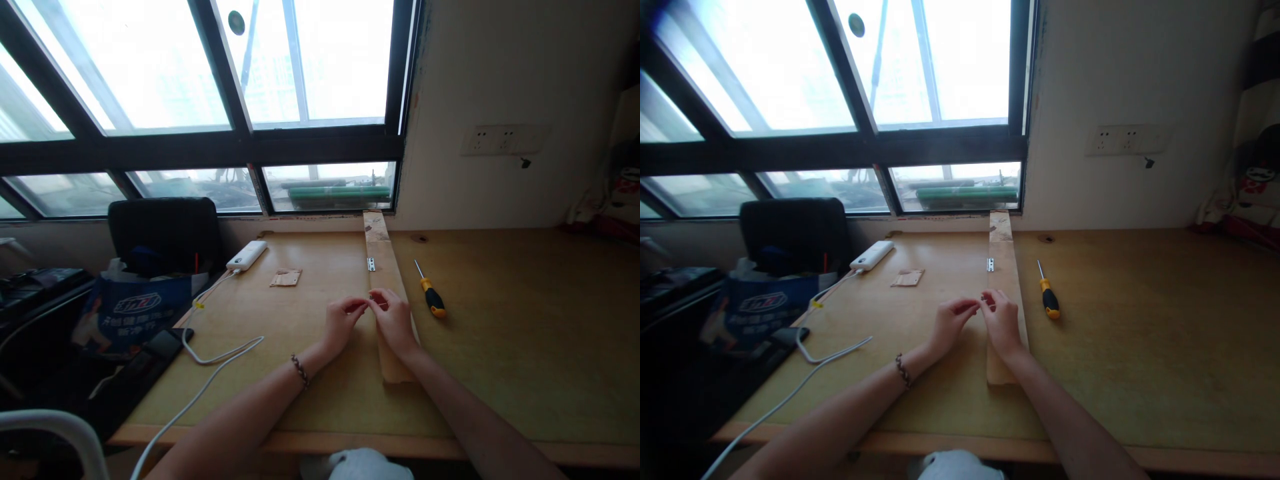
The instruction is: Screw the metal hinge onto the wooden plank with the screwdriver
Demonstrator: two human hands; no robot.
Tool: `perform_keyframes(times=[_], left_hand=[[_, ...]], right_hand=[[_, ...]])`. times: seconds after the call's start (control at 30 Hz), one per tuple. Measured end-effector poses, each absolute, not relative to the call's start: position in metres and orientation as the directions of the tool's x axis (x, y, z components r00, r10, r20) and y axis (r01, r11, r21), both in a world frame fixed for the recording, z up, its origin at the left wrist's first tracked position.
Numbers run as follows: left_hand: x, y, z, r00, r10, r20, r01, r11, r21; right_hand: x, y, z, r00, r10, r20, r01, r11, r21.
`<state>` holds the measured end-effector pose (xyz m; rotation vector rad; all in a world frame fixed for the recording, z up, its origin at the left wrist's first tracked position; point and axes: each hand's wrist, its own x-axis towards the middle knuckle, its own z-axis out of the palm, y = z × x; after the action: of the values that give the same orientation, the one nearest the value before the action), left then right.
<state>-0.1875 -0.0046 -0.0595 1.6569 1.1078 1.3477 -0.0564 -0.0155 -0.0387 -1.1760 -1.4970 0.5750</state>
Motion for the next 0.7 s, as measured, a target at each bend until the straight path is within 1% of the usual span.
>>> perform_keyframes(times=[0.1,0.17,0.2,0.27,0.33,0.4,0.47,0.57,0.7], left_hand=[[-0.209,0.018,-0.056,-0.037,0.919,0.393,0.319,-0.362,0.876],[-0.235,0.037,-0.052,-0.167,0.899,0.405,0.480,-0.284,0.830],[-0.249,0.046,-0.051,-0.212,0.885,0.415,0.585,-0.225,0.779],[-0.275,0.061,-0.050,-0.254,0.862,0.439,0.776,-0.090,0.625],[-0.294,0.070,-0.052,-0.283,0.852,0.440,0.874,0.040,0.484],[-0.303,0.074,-0.055,-0.323,0.856,0.404,0.910,0.163,0.382],[-0.305,0.077,-0.059,-0.342,0.866,0.366,0.923,0.237,0.303],[-0.302,0.081,-0.063,-0.323,0.876,0.359,0.940,0.254,0.227],[-0.300,0.086,-0.067,-0.312,0.871,0.380,0.947,0.256,0.192]], right_hand=[[-0.058,-0.015,-0.040,0.102,0.895,0.435,0.355,0.375,-0.856],[-0.059,-0.015,-0.040,0.094,0.895,0.437,0.367,0.376,-0.851],[-0.059,-0.015,-0.040,0.085,0.894,0.440,0.375,0.381,-0.845],[-0.060,-0.017,-0.040,0.060,0.892,0.448,0.389,0.393,-0.833],[-0.060,-0.018,-0.039,0.036,0.891,0.453,0.399,0.403,-0.824],[-0.061,-0.019,-0.039,0.017,0.891,0.454,0.403,0.409,-0.818],[-0.061,-0.020,-0.039,0.008,0.890,0.456,0.408,0.413,-0.814],[-0.061,-0.020,-0.038,0.004,0.888,0.461,0.424,0.416,-0.805],[-0.061,-0.021,-0.037,-0.008,0.887,0.463,0.444,0.418,-0.793]])
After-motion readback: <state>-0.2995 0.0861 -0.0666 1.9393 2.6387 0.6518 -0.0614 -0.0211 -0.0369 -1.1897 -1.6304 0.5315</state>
